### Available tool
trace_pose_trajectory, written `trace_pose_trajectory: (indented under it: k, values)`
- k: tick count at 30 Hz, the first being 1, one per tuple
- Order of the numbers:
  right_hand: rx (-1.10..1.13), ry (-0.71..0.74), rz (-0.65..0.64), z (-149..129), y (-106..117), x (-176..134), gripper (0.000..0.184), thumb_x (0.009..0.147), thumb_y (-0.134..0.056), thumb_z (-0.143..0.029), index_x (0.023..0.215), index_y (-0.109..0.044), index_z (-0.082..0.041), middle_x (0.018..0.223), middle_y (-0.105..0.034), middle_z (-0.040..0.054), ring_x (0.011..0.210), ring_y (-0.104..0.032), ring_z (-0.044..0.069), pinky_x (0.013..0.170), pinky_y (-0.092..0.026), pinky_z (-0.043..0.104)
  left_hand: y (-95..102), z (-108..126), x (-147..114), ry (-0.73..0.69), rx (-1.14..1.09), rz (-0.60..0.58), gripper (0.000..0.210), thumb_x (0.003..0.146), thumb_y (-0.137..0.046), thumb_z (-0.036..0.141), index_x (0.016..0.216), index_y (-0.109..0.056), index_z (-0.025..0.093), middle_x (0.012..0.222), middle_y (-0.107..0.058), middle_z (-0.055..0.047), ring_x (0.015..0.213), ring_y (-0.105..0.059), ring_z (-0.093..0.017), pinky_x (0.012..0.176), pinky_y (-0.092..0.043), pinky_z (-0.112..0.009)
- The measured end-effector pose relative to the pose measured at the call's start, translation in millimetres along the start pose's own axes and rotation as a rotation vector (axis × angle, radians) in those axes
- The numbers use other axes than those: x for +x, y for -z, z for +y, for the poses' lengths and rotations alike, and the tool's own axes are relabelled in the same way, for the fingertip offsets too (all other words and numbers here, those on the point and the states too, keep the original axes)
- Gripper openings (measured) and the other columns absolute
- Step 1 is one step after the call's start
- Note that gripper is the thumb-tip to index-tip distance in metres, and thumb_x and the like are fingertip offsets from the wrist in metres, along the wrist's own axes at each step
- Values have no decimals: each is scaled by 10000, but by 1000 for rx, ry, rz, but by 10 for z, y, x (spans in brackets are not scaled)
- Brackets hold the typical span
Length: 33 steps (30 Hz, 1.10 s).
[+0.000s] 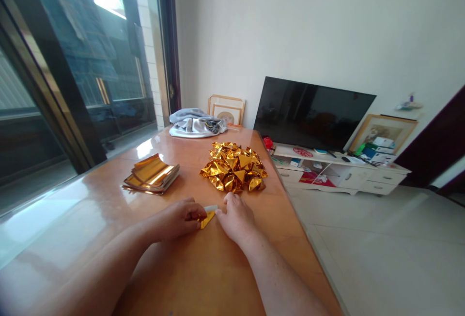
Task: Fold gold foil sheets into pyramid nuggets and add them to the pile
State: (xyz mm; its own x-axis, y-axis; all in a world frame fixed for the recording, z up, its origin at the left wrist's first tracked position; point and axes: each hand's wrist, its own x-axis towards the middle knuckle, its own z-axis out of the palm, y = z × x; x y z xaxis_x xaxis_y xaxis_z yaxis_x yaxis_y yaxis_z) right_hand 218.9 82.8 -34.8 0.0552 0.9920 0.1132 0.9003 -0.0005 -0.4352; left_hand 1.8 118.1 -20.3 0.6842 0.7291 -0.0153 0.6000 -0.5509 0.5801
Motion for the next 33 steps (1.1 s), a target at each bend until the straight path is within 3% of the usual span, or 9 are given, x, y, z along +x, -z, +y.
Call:
trace_pose_trajectory:
  k: [3, 8, 13, 18, 22, 25, 29, 33]
  values:
    - [13, 45, 38, 43, -33, 12, 207, 891, -618, -391, 1027, -578, -241, 1051, -658, 39, 948, -623, 206, 733, -433, 294, -11, 2, 0, -3, 0, 36, 215, 829, -567, 264, 965, -733, 245, 927, -639, -28, 784, -583, -175, 723, -430, -260]
    - [-21, 238, 37, 12, -41, 1, 345, 890, -640, -359, 1220, -609, -266, 1215, -633, 55, 1126, -555, 245, 948, -428, 339, -54, 6, 15, -21, 36, 95, 222, 828, -539, 191, 920, -733, 248, 918, -633, -37, 801, -594, -177, 720, -423, -252]
    - [-26, 327, -12, -32, -33, -7, 394, 916, -602, -299, 1308, -598, -266, 1215, -648, 54, 1133, -536, 241, 982, -422, 344, -57, 8, 27, 11, 123, 142, 188, 824, -557, 200, 894, -726, 242, 914, -636, -47, 825, -597, -194, 719, -414, -272]
    - [-9, 354, 8, -22, -57, 9, 373, 912, -617, -271, 1285, -609, -278, 1155, -652, 43, 1080, -539, 232, 953, -432, 332, -76, -64, 32, 144, 216, 289, 307, 751, -699, 320, 1049, -670, 249, 1049, -646, -63, 955, -596, -256, 773, -422, -317]
    - [2, 380, 29, -8, -73, 21, 368, 896, -641, -249, 1263, -617, -260, 1127, -640, 53, 1055, -533, 233, 930, -432, 330, -98, -117, 36, 214, 233, 278, 293, 768, -698, 401, 1025, -658, 266, 1050, -659, -46, 976, -601, -266, 775, -415, -323]
    - [7, 397, 37, -9, -72, 18, 230, 895, -637, -229, 1121, -666, -251, 1071, -635, 51, 1030, -530, 228, 909, -426, 324, -99, -123, 41, 229, 219, 260, 260, 770, -693, 408, 990, -663, 271, 1036, -669, -35, 973, -604, -261, 756, -400, -314]
    - [15, 394, 29, -19, -63, 11, 56, 885, -637, -206, 925, -662, -235, 974, -620, 39, 972, -523, 215, 841, -420, 305, -106, -128, 50, 209, 217, 270, 203, 773, -684, 393, 929, -670, 264, 1007, -669, -31, 964, -598, -251, 752, -378, -315]
    - [7, 405, 39, -33, -52, 6, 49, 874, -639, -179, 878, -641, -228, 941, -608, 30, 947, -514, 202, 826, -406, 296, -125, -143, 61, 187, 210, 270, 170, 771, -682, 375, 882, -659, 249, 973, -674, -26, 934, -595, -238, 733, -356, -307]
